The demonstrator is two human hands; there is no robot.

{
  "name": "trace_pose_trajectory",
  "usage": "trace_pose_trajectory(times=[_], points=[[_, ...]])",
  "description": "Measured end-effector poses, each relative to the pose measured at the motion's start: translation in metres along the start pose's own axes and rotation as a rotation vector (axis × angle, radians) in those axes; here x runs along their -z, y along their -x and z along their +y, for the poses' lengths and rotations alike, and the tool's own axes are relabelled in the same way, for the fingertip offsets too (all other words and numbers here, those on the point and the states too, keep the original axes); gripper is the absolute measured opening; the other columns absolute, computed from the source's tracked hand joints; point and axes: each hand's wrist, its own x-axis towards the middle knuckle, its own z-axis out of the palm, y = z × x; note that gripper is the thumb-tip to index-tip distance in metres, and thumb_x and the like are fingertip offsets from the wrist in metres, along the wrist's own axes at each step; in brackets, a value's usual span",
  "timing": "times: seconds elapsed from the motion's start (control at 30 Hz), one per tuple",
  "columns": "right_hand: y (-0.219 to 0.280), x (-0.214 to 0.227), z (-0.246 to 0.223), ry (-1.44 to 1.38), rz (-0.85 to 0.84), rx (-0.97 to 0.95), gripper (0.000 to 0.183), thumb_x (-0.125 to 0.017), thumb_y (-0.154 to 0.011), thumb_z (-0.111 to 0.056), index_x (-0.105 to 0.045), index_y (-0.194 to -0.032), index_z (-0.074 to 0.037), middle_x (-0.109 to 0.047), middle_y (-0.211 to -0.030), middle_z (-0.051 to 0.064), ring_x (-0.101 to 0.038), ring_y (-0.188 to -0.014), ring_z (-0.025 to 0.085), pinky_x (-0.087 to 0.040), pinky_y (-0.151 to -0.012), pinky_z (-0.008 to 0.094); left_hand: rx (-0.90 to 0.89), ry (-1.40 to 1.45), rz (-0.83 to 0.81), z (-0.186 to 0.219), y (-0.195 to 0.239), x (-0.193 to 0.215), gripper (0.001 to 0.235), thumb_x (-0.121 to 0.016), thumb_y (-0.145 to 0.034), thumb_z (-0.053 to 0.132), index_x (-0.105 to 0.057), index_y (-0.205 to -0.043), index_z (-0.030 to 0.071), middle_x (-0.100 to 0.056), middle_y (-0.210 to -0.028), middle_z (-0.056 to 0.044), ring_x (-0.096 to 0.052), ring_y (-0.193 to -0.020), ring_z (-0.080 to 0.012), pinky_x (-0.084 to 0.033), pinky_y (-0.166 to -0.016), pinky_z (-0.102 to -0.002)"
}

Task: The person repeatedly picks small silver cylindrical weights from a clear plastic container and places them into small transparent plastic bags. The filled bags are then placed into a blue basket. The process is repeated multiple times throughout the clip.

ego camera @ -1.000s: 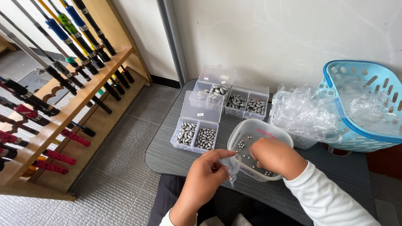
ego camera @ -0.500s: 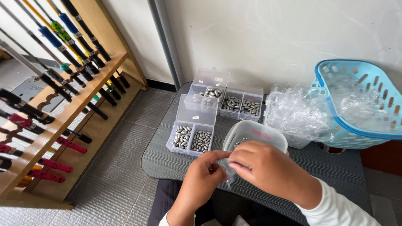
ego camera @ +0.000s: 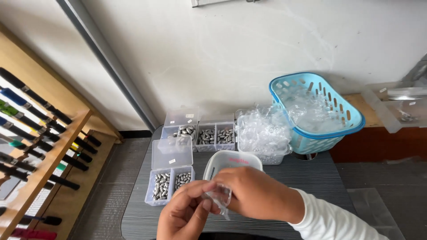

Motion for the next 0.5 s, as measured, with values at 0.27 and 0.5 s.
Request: trace_pose_trajectory(times=[0.27, 0.5], points=[[0.060, 0.100, 0.001, 0.283, 0.379, -0.392, 0.012, -0.072, -0.088, -0.025, -0.075, -0.083, -0.015, -0.070, -0.069, -0.003, -0.062, -0.060, 0.011, -0.047, -0.059, 0.028, -0.009, -0.530, -0.172, 0.015, -0.088, -0.075, 0.031, -0.061, -0.087, 0.006, -0.068, -0.116, 0.013, -0.069, -0.114, -0.005, -0.067, -0.098, -0.0221, -0.054, -0.089, -0.035], [0.083, 0.145, 0.005, 0.392, 0.505, -1.056, 0.019, -0.068, -0.092, -0.029, -0.082, -0.094, -0.017, -0.083, -0.088, -0.005, -0.072, -0.080, 0.011, -0.049, -0.076, 0.028, -0.618, -1.322, -0.857, -0.098, -0.127, -0.154, 0.020, -0.064, -0.075, 0.017, -0.076, -0.089, 0.024, -0.070, -0.088, -0.001, -0.059, -0.100, -0.0356, -0.034, -0.114, -0.063]])
